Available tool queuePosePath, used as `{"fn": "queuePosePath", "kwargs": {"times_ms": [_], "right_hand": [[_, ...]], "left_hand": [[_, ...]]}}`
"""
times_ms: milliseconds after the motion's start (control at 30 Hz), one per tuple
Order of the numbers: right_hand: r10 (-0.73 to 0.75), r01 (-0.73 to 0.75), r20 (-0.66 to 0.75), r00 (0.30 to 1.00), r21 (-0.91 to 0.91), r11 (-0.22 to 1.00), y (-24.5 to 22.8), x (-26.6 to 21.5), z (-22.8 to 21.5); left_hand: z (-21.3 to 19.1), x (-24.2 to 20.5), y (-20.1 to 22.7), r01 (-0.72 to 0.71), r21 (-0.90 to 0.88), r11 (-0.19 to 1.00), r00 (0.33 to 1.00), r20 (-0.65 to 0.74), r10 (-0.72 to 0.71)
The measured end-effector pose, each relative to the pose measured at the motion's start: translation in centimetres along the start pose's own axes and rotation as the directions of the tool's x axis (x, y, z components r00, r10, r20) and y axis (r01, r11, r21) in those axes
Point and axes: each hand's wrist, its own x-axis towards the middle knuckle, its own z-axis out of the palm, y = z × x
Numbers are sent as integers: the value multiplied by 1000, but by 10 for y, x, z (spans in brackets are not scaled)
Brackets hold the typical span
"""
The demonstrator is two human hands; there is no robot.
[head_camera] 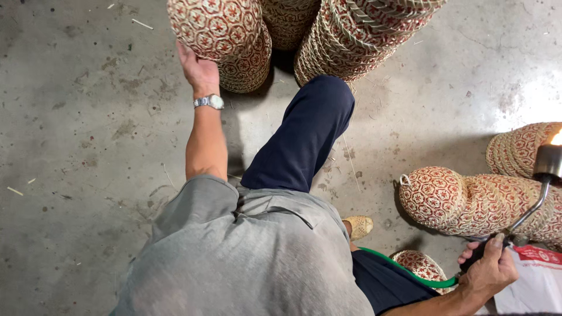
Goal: The person sits on the floor and uses a handheld blowtorch to apply heat to the surface of woven baskets. They rotate each basket to treat different areas and then place it back into a stack.
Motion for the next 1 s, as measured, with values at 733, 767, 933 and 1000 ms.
{"fn": "queuePosePath", "kwargs": {"times_ms": [733,767,933,1000], "right_hand": [[40,-37,53,998,-45,998,8,13,7],[37,-35,52,998,-34,999,7,12,7],[41,-40,20,999,-54,998,1,11,5],[32,-30,28,999,-53,998,1,14,3]], "left_hand": [[-55,21,-28,-220,974,-64,931,229,285],[-38,17,-27,-289,935,-207,920,331,211],[21,21,-31,-594,528,-608,739,657,-151],[35,34,-35,-686,427,-589,646,731,-222]]}}
